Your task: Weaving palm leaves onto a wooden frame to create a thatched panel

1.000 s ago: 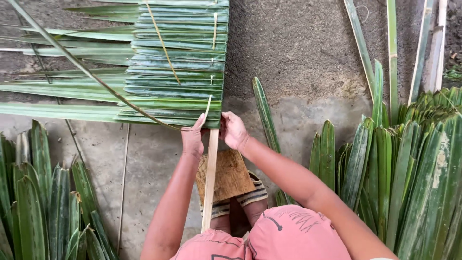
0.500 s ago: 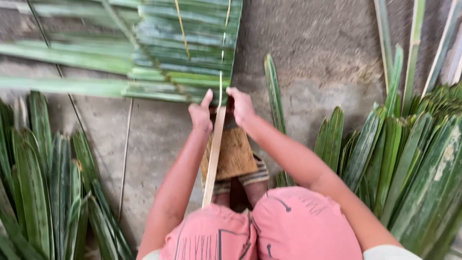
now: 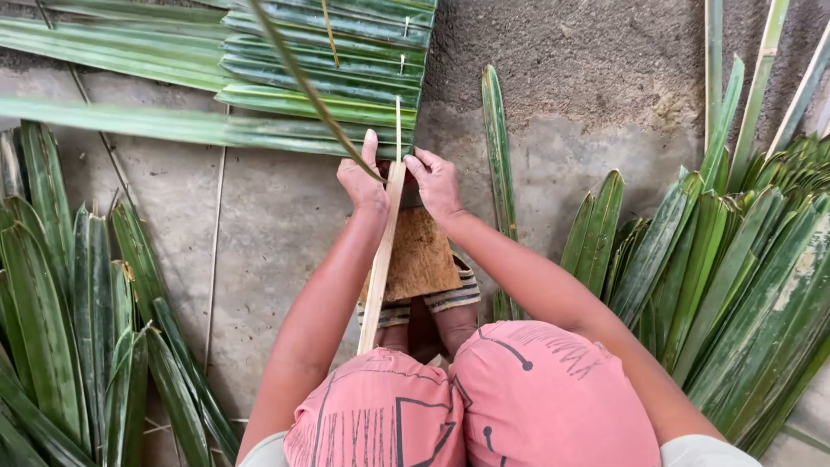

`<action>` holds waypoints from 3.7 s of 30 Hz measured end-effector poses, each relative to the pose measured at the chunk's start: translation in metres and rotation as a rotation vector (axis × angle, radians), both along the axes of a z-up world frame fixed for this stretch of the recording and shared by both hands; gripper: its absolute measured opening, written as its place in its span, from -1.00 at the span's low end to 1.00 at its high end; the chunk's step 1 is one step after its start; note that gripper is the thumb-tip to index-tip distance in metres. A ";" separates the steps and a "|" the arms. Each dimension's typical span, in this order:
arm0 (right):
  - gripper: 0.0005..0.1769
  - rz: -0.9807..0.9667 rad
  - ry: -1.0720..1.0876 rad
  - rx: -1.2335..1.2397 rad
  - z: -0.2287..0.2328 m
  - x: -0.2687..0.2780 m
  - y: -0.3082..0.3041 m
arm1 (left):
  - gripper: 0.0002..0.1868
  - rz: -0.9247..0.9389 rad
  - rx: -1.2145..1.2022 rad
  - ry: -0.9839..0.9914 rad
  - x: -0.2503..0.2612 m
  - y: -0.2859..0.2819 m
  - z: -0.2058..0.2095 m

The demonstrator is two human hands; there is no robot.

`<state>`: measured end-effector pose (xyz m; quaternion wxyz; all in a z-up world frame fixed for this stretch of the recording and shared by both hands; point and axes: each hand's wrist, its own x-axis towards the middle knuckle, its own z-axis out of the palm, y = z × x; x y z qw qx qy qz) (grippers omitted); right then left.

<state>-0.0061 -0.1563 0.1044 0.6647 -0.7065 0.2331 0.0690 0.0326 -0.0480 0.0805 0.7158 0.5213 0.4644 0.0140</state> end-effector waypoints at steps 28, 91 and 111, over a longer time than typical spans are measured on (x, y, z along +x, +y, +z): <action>-0.82 -0.010 0.164 0.197 0.045 0.013 -0.016 | -0.68 -0.198 -0.102 -0.050 0.002 0.006 0.041; -0.71 0.020 0.278 0.525 0.052 0.079 -0.017 | -0.65 0.010 -0.043 -0.172 0.040 0.034 0.120; -0.71 0.095 0.292 0.356 -0.007 0.027 -0.003 | -0.38 -0.006 -0.187 0.100 -0.011 0.049 0.038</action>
